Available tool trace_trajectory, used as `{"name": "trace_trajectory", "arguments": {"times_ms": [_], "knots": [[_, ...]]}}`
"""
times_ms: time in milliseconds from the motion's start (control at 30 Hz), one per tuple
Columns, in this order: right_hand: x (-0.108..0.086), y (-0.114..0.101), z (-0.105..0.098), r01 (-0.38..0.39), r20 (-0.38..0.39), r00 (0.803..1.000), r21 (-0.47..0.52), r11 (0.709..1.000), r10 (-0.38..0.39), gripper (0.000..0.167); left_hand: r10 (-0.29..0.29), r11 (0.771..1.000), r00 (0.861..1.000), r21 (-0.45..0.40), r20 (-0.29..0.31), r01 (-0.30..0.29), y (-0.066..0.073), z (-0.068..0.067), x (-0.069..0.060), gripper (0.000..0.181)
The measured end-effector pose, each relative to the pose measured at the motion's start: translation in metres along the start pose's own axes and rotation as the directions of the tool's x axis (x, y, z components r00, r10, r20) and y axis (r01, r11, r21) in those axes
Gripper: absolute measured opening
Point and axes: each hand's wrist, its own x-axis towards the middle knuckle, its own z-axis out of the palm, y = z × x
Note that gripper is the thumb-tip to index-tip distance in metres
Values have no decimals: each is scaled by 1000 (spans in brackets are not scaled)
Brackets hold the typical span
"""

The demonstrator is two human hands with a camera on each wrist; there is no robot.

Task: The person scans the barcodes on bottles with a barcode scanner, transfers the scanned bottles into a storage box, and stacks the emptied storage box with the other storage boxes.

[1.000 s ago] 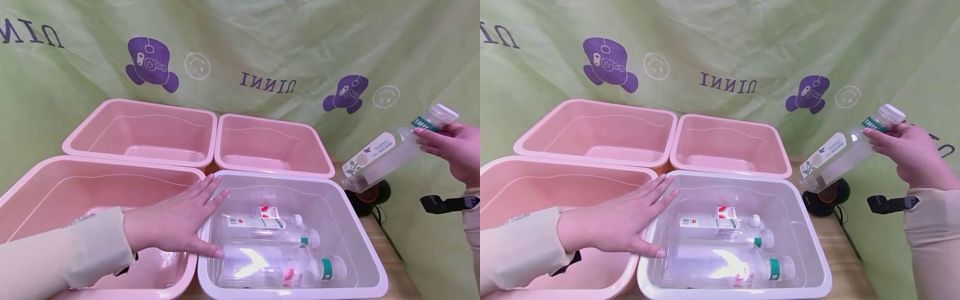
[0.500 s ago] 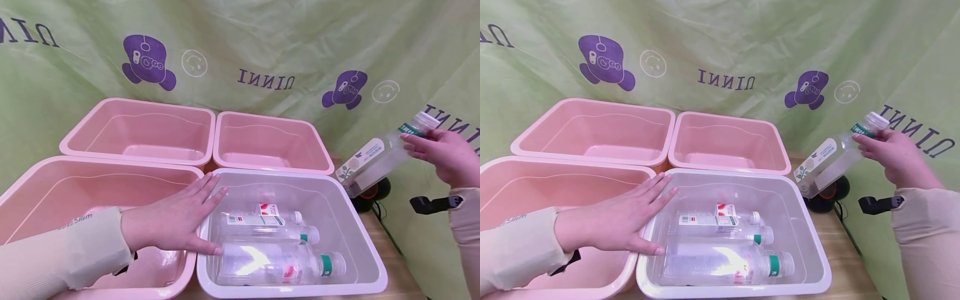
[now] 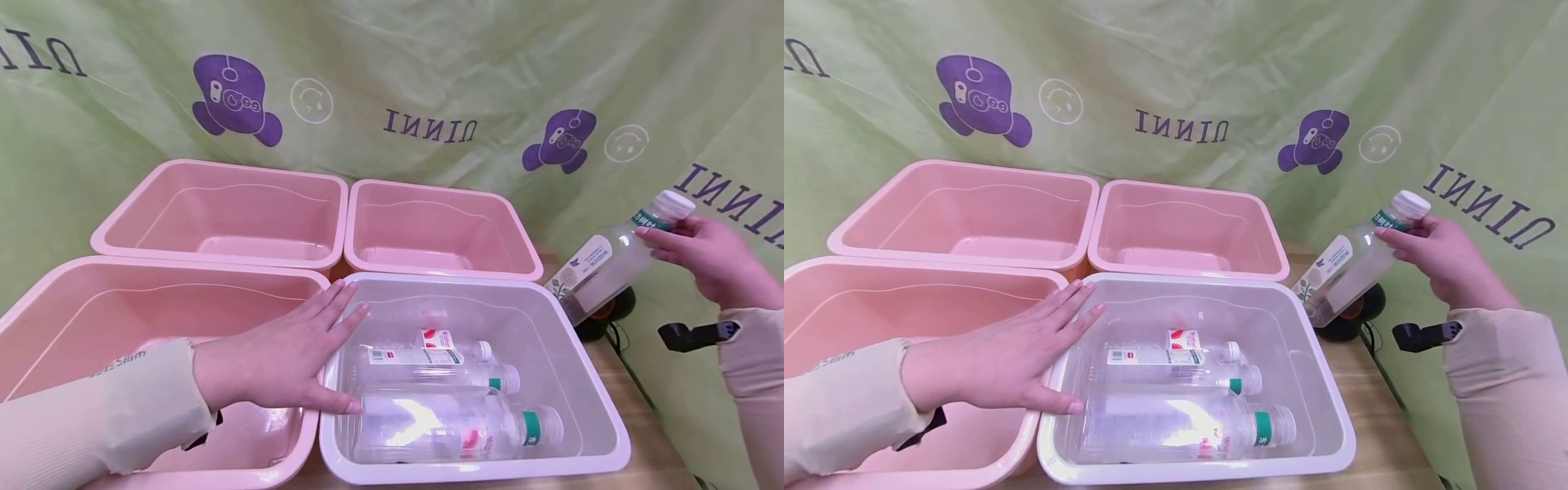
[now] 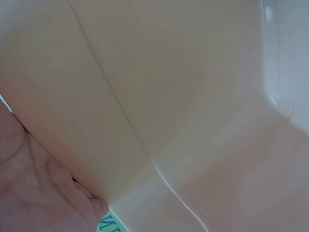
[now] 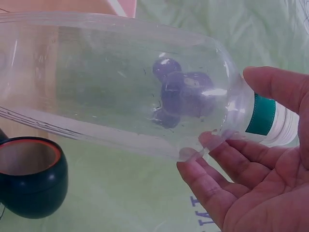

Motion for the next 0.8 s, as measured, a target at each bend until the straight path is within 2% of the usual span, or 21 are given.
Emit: {"name": "trace_trajectory", "arguments": {"times_ms": [100,200,333,500,733,800], "knots": [[-2,-3,-2,-7,-52,999,-151,989,-1,15,-6,1000,1000,-1,4,6,0,0,0,117],[-4,-5,-3,-35,-93,996,-255,966,12,19,-12,1000,1000,-2,9,12,0,0,0,118],[-4,-3,-4,-55,-98,995,-240,969,32,18,-11,1000,1000,-8,13,12,0,0,0,118],[0,3,1,0,-70,998,-160,987,-11,21,-6,1000,1000,-9,9,6,0,0,1,117],[1,3,8,-28,-76,997,-202,979,13,19,-5,1000,1000,-5,9,5,-1,1,1,118],[1,1,8,-21,-83,997,-176,984,6,20,-7,1000,1000,-6,12,7,-1,0,1,118]]}}
